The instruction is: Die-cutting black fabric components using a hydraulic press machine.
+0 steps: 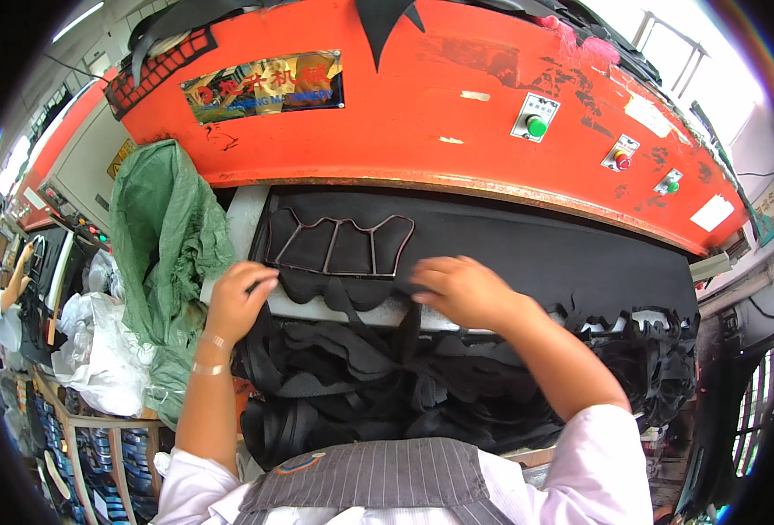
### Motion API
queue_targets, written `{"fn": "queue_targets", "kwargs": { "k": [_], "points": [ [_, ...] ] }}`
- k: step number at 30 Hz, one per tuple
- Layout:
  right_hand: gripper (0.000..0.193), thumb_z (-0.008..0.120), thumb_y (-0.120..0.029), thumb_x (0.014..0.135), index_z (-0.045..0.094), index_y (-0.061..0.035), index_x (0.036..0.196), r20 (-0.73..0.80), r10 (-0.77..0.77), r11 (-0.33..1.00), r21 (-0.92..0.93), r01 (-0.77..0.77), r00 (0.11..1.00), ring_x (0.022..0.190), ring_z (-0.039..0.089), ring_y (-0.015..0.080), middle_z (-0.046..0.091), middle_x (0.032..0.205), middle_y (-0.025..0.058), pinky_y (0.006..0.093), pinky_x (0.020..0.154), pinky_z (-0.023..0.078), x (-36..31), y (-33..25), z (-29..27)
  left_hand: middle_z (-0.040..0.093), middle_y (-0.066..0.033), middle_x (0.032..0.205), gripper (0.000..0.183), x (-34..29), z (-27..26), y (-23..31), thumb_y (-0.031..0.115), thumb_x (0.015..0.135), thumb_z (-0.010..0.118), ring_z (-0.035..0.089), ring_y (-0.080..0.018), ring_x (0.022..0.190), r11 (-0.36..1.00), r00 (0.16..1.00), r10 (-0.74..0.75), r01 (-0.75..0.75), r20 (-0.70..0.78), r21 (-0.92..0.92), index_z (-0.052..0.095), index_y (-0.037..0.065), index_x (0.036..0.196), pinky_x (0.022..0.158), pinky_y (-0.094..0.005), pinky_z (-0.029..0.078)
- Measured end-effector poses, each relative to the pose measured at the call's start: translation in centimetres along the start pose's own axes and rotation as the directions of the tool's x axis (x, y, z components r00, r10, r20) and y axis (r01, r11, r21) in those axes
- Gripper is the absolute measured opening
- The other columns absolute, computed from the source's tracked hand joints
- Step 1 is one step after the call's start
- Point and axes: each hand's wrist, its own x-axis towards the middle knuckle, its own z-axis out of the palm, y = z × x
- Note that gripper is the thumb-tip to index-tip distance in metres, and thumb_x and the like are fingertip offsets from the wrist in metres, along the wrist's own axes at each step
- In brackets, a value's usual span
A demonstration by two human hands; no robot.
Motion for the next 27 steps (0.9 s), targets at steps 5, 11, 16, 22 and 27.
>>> {"fn": "queue_targets", "kwargs": {
  "k": [5, 11, 16, 22, 27],
  "points": [
    [0.024, 0.064, -0.025, 0.083, 0.068, -0.0068, 0.098, 0.075, -0.131, 0.987, -0.081, 0.137, 0.989, 0.105, 0.059, 0.0253, 0.064, 0.108, 0.0071, 0.0390, 0.088, 0.047, 9.1, -2.8, 7.9, 0.063, -0.0071, 0.086, 0.013, -0.9, 3.0, -6.5, 0.015, 0.075, 0.071, 0.056, -0.0285, 0.088, 0.977, 0.986, 0.106, -0.126, 0.126, 0.170, 0.070, 0.006, 0.085, 0.080, -0.0367, 0.045],
    [0.018, 0.061, -0.022, 0.083, 0.069, -0.0065, 0.087, 0.402, 0.006, 0.954, -0.276, 0.115, 0.916, 0.088, 0.066, 0.0314, 0.067, 0.089, 0.0125, 0.0407, 0.077, 0.052, 9.4, -4.7, 9.5, 0.056, -0.0057, 0.076, 0.009, -1.9, 3.2, -6.3, 0.014, 0.073, 0.072, 0.051, -0.0271, 0.081, 0.980, 0.980, 0.095, -0.123, 0.172, 0.158, 0.069, 0.007, 0.078, 0.076, -0.0376, 0.043],
    [0.023, 0.059, -0.023, 0.083, 0.067, -0.0032, 0.093, 0.500, -0.011, 0.999, -0.023, 0.026, 0.866, 0.090, 0.064, 0.0382, 0.067, 0.092, 0.0191, 0.0453, 0.079, 0.050, 11.2, -4.0, 6.4, 0.054, -0.0055, 0.073, 0.005, -0.8, 2.3, -6.1, 0.010, 0.071, 0.070, 0.049, -0.0262, 0.078, 0.983, 0.980, 0.142, -0.156, 0.138, 0.098, 0.067, 0.006, 0.073, 0.072, -0.0365, 0.041],
    [0.040, 0.066, -0.033, 0.080, 0.065, -0.0076, 0.111, 0.708, 0.026, 0.996, 0.042, -0.079, 0.705, 0.096, 0.063, 0.0342, 0.067, 0.104, 0.0165, 0.0441, 0.081, 0.050, 14.8, -3.8, 4.9, 0.053, -0.0056, 0.074, 0.005, 0.3, 2.0, -5.8, 0.008, 0.072, 0.069, 0.048, -0.0257, 0.080, 0.996, 0.989, 0.083, -0.087, 0.120, 0.024, 0.067, 0.005, 0.074, 0.075, -0.0352, 0.040],
    [0.045, 0.072, -0.032, 0.077, 0.065, -0.0144, 0.118, 0.893, 0.081, 0.968, 0.035, -0.247, 0.442, 0.100, 0.061, 0.0238, 0.064, 0.116, 0.0078, 0.0388, 0.076, 0.049, 17.8, -3.1, 4.3, 0.055, -0.0054, 0.079, 0.007, 1.0, 2.6, -5.8, 0.010, 0.074, 0.069, 0.048, -0.0258, 0.084, 0.993, 0.993, 0.104, -0.106, 0.059, 0.050, 0.067, 0.006, 0.079, 0.078, -0.0352, 0.040]
  ]
}}
